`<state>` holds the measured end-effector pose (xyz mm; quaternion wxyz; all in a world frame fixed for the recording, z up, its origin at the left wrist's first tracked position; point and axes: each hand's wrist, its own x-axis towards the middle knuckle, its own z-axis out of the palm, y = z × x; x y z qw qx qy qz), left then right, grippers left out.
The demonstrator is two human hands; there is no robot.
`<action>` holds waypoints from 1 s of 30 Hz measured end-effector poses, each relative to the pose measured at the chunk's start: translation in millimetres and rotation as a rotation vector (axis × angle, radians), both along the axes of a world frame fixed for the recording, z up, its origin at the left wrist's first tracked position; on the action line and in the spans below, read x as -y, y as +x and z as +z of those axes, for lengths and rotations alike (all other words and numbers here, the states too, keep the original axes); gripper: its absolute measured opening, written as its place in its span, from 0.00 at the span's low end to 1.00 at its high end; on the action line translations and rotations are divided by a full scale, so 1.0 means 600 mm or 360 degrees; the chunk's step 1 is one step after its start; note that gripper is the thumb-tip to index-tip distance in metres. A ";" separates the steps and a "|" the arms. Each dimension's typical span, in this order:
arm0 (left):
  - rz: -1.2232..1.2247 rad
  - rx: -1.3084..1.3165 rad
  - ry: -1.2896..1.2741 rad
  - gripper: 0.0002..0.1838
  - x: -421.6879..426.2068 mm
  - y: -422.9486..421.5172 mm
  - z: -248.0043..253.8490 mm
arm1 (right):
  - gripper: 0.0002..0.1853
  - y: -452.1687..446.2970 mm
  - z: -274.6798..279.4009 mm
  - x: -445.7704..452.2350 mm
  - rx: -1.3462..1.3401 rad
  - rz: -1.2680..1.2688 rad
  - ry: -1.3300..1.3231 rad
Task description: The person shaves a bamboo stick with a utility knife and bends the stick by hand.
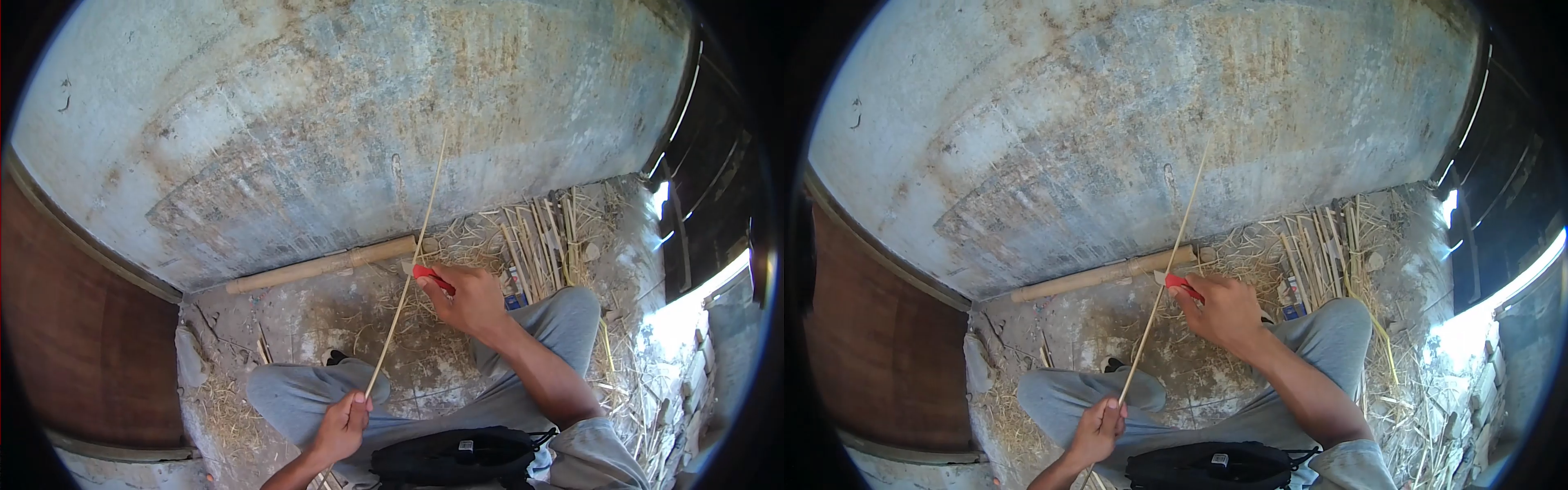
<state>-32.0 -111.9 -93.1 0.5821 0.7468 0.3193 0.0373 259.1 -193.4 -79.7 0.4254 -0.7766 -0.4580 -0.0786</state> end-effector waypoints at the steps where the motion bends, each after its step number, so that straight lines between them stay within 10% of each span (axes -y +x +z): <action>1: -0.0003 -0.0004 0.0039 0.21 0.005 -0.012 -0.003 | 0.14 0.002 0.003 0.003 0.0010 -0.0002 0.0041; 12: 0.0003 -0.0020 0.0587 0.23 0.043 -0.136 -0.017 | 0.13 0.029 0.006 0.017 0.0001 -0.0132 0.0071; 30: 0.0350 -0.0186 -0.0585 0.23 0.042 -0.277 0.024 | 0.18 0.106 -0.002 0.027 0.0021 -0.0737 -0.0322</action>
